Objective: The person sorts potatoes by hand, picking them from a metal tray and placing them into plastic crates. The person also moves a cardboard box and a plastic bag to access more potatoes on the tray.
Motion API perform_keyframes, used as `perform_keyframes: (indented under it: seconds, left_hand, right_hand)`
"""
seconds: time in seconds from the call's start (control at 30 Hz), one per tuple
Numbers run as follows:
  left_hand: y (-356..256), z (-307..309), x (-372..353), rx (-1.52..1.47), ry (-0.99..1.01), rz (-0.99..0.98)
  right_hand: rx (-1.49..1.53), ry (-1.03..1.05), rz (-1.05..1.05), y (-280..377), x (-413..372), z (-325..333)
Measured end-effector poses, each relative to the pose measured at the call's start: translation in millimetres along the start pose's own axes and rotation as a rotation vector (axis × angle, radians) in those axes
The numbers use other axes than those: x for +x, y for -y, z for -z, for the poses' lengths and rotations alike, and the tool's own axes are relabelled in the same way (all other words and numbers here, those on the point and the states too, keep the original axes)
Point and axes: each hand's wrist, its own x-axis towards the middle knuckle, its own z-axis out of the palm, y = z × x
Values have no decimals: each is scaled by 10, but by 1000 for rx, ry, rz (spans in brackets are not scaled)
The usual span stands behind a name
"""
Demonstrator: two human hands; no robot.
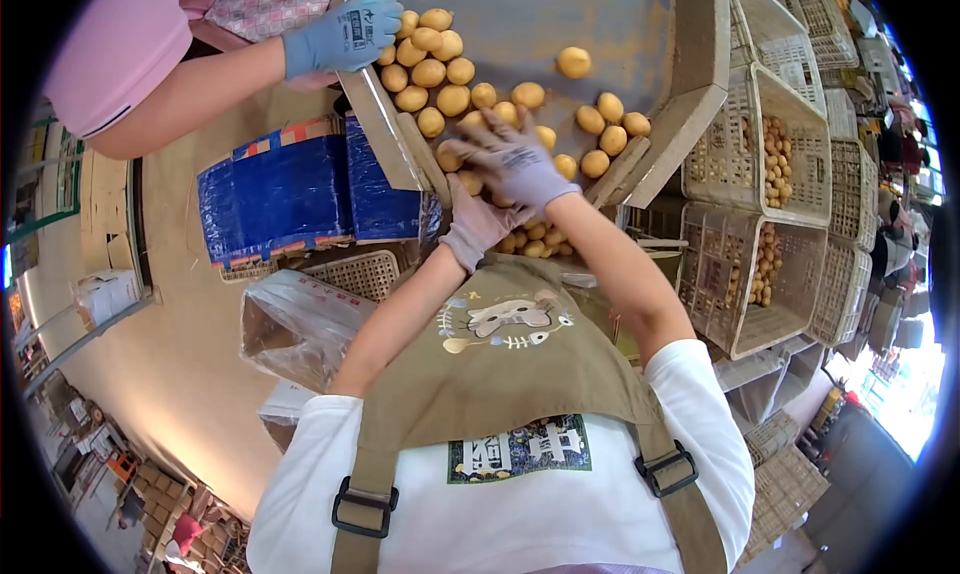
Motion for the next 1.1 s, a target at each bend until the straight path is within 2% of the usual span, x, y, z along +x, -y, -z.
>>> perform_keyframes:
  seconds: [0.03, 0.1, 0.17, 0.2, 0.23, 0.3, 0.37, 0.4, 0.43, 0.5, 0.57, 0.63, 0.7, 1.0, 1.1]
  left_hand:
    - [7, -5, 4, -89, -69, 30]
    - [22, 83, 58, -58, 26, -2]
    - [23, 98, 69, -106, 53, 22]
    - [31, 98, 84, 25, 85, -55]
    - [54, 102, 101, 158, 116, -128]
    - [109, 158, 91, 428, 169, -269]
    - [0, 194, 116, -58, 151, 2]
    - [-6, 130, 81, -75, 50, 24]
    - [1, 65, 34, -95, -50, 46]
    - [3, 100, 55, -39, 13, 27]
    - [2, 91, 35, 27, 43, 6]
    - [14, 64, 0, -18, 43, 27]
    - [24, 21, -1, -18, 36, 27]
    - [49, -24, -38, -46, 27, 3]
    - [38, -62, -71, -96, -33, 33]
  right_hand:
    - [-47, 163, -140, -94, 0, 237]
    - [-111, -178, -392, -346, -212, 258]
    - [-195, -145, -632, -259, -248, 310]
    - [-128, -121, -571, -87, -152, 358]
    - [139, 55, -445, 62, 7, 436]
    - [57, -105, 14, 332, 106, 43]
    - [35, -51, -75, 111, 190, 8]
    - [-145, 38, -261, 30, 152, 231]
    - [-68, -144, -287, -165, -1, 185]
    - [-33, -142, -502, -302, -287, 167]
    - [-153, 61, -577, -100, -590, 393]
    - [-23, 129, -516, 91, -858, 324]
    - [-73, 272, -478, 224, -1001, 330]
    - [71, 275, -549, 246, -1009, 308]
    - [82, 283, -561, 263, -981, 343]
